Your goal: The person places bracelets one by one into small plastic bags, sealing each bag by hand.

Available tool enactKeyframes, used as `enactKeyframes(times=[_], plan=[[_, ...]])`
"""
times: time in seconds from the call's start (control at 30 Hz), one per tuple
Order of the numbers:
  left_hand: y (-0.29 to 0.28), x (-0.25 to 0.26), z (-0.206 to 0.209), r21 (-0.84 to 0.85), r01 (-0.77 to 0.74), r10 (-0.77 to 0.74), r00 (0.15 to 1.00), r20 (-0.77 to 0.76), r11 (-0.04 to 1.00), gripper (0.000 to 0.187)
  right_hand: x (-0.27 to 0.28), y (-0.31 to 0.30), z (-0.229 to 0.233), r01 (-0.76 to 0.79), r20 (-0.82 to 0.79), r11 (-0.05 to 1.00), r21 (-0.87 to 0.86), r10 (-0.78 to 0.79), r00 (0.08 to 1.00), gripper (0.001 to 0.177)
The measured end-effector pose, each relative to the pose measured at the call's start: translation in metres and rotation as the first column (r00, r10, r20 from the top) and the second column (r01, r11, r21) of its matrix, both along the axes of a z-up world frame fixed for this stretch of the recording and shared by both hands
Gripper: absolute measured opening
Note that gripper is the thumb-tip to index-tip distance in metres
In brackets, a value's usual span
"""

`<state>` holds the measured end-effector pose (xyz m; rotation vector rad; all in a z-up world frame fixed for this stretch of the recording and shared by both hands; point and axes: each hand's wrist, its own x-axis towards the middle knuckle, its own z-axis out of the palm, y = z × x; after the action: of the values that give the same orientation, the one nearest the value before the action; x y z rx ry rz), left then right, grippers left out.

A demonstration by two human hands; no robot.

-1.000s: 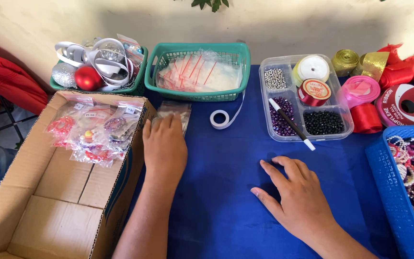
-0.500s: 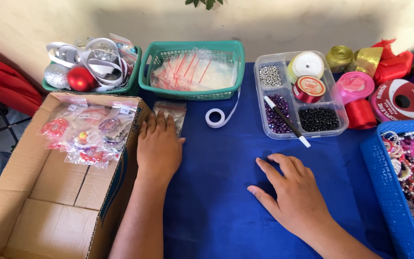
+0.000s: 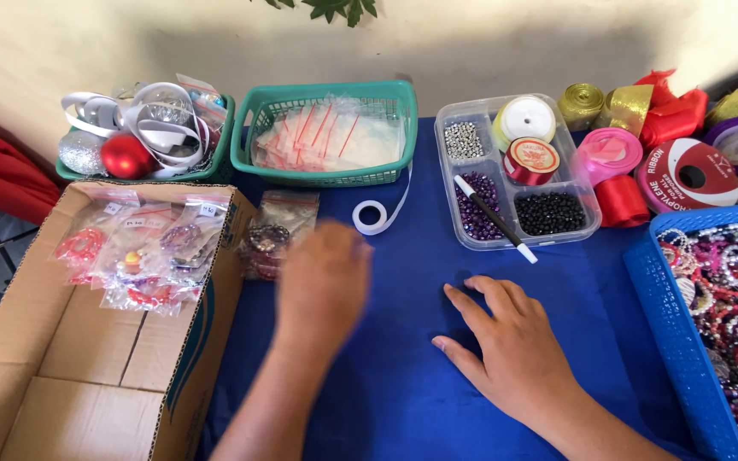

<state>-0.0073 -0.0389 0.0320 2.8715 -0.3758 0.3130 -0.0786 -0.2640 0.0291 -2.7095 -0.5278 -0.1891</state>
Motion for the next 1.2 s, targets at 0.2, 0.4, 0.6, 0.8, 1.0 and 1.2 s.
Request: enactKeyframes(times=[0.2,0.4,0.6,0.8,1.0,1.2], plan=[[-0.055,-0.041,-0.024,-0.323,0.322,-0.382,0.913,-0.144,0.89,0.022,0.002,-0.006,-0.011,0.026,0.016,0.999,0.033,-0.027,1.0,0.053],[-0.055,-0.032,-0.026,-0.345,0.334,-0.41,0.895,-0.175,0.877,0.023,0.005,-0.008,-0.011,0.026,0.057,0.999,0.035,-0.028,0.998,0.045],[-0.056,-0.033,-0.026,-0.328,0.352,-0.418,0.894,-0.159,0.877,0.023,0.004,-0.009,-0.007,0.034,0.043,0.998,0.044,-0.036,0.998,0.045],[-0.057,-0.032,-0.025,-0.345,0.351,-0.426,0.888,-0.172,0.871,0.022,0.002,-0.012,-0.006,0.036,0.025,0.999,0.037,-0.037,0.999,0.05],[-0.055,-0.032,-0.03,-0.317,0.367,-0.427,0.893,-0.142,0.874,0.023,0.004,-0.013,-0.006,0.03,0.011,1.0,0.0,-0.03,0.999,0.052],[-0.055,-0.033,-0.032,-0.348,0.355,-0.423,0.895,-0.143,0.868,0.024,0.004,-0.013,0.001,0.005,-0.004,0.999,-0.033,-0.005,1.0,0.057]])
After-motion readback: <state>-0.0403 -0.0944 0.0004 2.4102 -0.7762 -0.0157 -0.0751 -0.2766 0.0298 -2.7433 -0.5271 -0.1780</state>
